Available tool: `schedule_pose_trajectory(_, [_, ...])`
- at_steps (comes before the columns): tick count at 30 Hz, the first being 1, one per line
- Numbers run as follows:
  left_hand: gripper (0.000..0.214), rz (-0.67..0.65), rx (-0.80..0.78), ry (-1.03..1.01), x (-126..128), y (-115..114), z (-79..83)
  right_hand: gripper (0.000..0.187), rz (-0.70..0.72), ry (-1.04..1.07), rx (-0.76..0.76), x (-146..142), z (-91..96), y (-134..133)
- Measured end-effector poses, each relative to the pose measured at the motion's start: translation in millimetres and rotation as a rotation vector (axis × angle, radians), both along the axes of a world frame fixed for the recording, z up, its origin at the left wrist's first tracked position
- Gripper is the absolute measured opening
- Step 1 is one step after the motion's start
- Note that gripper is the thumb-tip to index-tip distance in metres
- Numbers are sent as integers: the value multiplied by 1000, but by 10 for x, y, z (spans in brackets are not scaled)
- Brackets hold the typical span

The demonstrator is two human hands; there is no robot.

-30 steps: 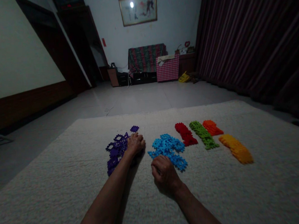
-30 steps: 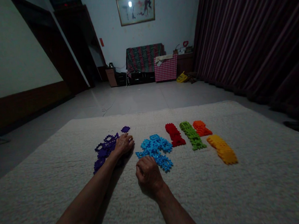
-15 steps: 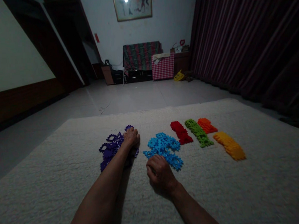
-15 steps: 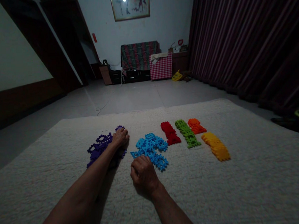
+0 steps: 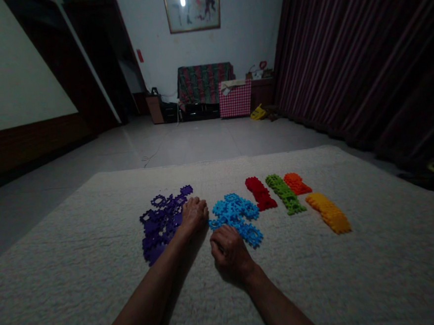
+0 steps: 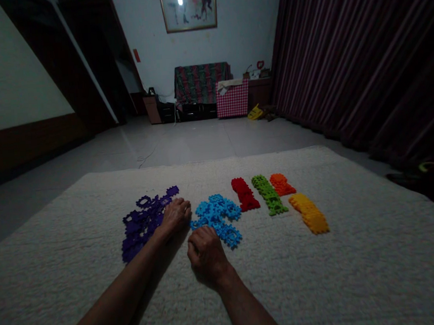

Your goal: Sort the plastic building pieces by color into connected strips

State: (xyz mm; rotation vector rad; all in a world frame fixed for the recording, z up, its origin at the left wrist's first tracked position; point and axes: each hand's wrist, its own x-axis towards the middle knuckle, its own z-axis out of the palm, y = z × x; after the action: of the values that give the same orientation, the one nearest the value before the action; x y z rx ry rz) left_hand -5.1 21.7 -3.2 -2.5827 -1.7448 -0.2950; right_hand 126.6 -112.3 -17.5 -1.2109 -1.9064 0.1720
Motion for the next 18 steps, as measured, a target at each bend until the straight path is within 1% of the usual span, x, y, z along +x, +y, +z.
schedule_pose_trajectory(2, [28,-14,19,0,-3,-57,-53,13,3,6,6,-1,1,3])
schedule_pose_trajectory(5, [27,-36,43,-47,-39,-61,-84,13,5,15,15,-1,13,4])
schedule_pose_trajectory(9, [27,-42,12,-85,-80,21,-57,13,-4,16,12,-3,40,-4])
schedule_pose_trajectory(11, [29,-28,-8,-133,-59,80,-31,14,-9,15,8,-6,48,-7])
schedule_pose_trajectory(13, [27,-12,-37,-262,15,143,-12,14,-12,13,5,-10,49,-10])
schedule_pose_trajectory(15, [31,9,-63,-416,141,193,-14,13,-16,16,7,-14,49,-14])
schedule_pose_trajectory(18, [36,20,-82,-550,375,215,-64,13,-23,40,17,-12,49,-15])
